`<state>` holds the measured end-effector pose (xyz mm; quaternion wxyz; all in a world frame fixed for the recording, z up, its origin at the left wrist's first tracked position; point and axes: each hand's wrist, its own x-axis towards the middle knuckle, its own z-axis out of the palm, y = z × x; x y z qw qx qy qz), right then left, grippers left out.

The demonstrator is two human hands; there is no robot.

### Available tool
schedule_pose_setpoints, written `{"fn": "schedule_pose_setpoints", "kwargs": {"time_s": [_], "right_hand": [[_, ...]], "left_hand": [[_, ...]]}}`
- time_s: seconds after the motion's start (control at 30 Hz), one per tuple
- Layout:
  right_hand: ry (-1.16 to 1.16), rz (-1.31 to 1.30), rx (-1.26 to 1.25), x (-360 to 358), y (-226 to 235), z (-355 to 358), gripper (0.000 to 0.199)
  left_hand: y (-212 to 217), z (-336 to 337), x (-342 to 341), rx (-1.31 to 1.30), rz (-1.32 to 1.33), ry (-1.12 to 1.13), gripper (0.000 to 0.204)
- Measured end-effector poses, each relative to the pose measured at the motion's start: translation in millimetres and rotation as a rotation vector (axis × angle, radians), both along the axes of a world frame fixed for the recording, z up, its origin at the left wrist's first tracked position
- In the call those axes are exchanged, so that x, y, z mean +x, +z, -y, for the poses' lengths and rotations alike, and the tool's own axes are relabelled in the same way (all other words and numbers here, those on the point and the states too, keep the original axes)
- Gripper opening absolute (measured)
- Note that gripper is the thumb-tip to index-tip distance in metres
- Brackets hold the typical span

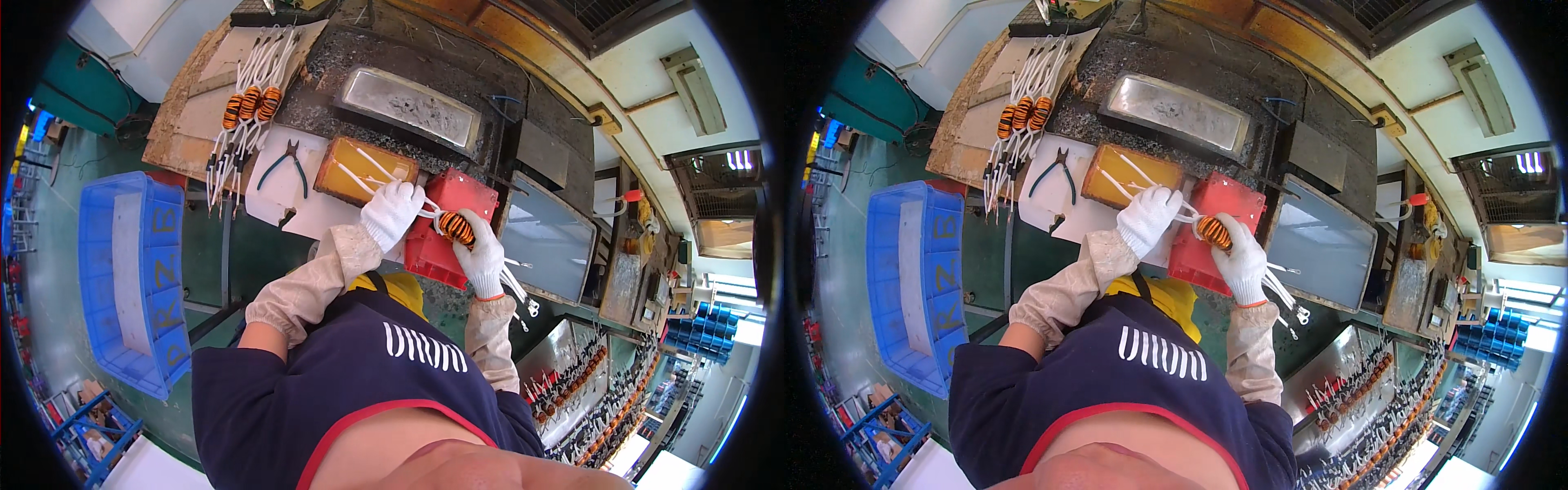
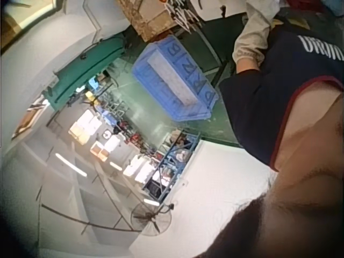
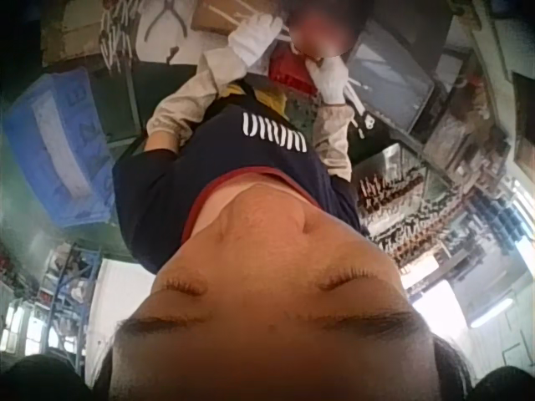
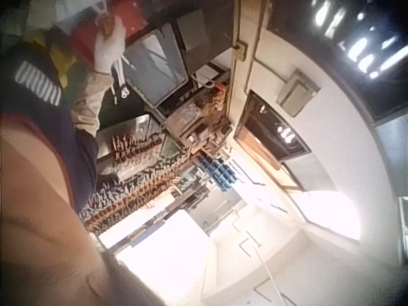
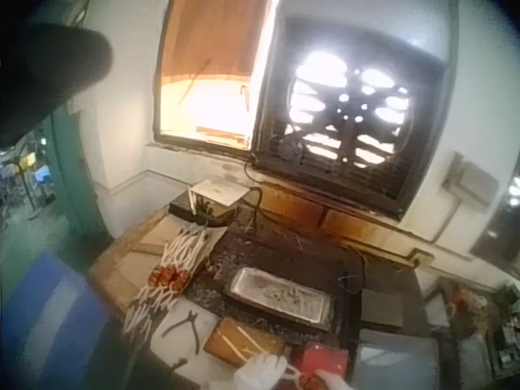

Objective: The person repeatedly picks up copper-wound wire assemblies from a workbench, dips the wire ends into a hot soldering bath, and places the finished units onto a metal drying rack. The process involves handling the components with gloved hands and using a red block to assist in positioning.

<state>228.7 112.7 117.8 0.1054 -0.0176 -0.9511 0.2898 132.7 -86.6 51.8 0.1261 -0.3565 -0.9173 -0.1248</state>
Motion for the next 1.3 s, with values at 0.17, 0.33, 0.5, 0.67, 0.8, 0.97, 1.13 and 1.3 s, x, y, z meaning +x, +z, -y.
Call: {"fn": "schedule_pose_setpoints", "kwargs": {"time_s": [0.17, 0.33, 0.5, 0.67, 0.8, 0.97, 1.13, 1.3], "right_hand": [[0.0, -0.016, 0.01, 3.5, -1.5, -2.3, 0.056], [0.001, -0.017, 0.044, 6.7, -1.8, -3.1, 0.056], [-0.003, -0.011, 0.036, 6.8, 0.5, -3.2, 0.056], [-0.008, -0.005, 0.03, 7.2, -1.3, -4.3, 0.056], [-0.005, -0.009, 0.024, 5.7, -0.5, -4.0, 0.055], [-0.013, -0.018, 0.02, 6.1, -2.5, -4.8, 0.055], [-0.021, -0.015, 0.02, 5.3, -2.7, -4.9, 0.055], [-0.034, -0.007, 0.022, 5.6, -1.8, -3.3, 0.056]], "left_hand": [[2.8, -2.0, 2.0, 0.049, 0.01, 0.0, 0.04], [0.2, -3.3, 8.1, 0.115, 0.074, 0.015, 0.046], [-6.9, -0.9, 8.6, 0.105, 0.09, 0.006, 0.05], [-6.9, 4.5, 11.1, 0.087, 0.012, 0.036, 0.052], [-12.6, 5.2, 11.5, 0.077, -0.015, 0.05, 0.053], [-13.6, 4.5, 10.7, 0.062, -0.043, 0.046, 0.052], [-11.2, 4.0, 8.8, 0.022, -0.102, 0.024, 0.052], [-3.6, 2.3, 10.8, -0.032, -0.133, 0.058, 0.05]]}}
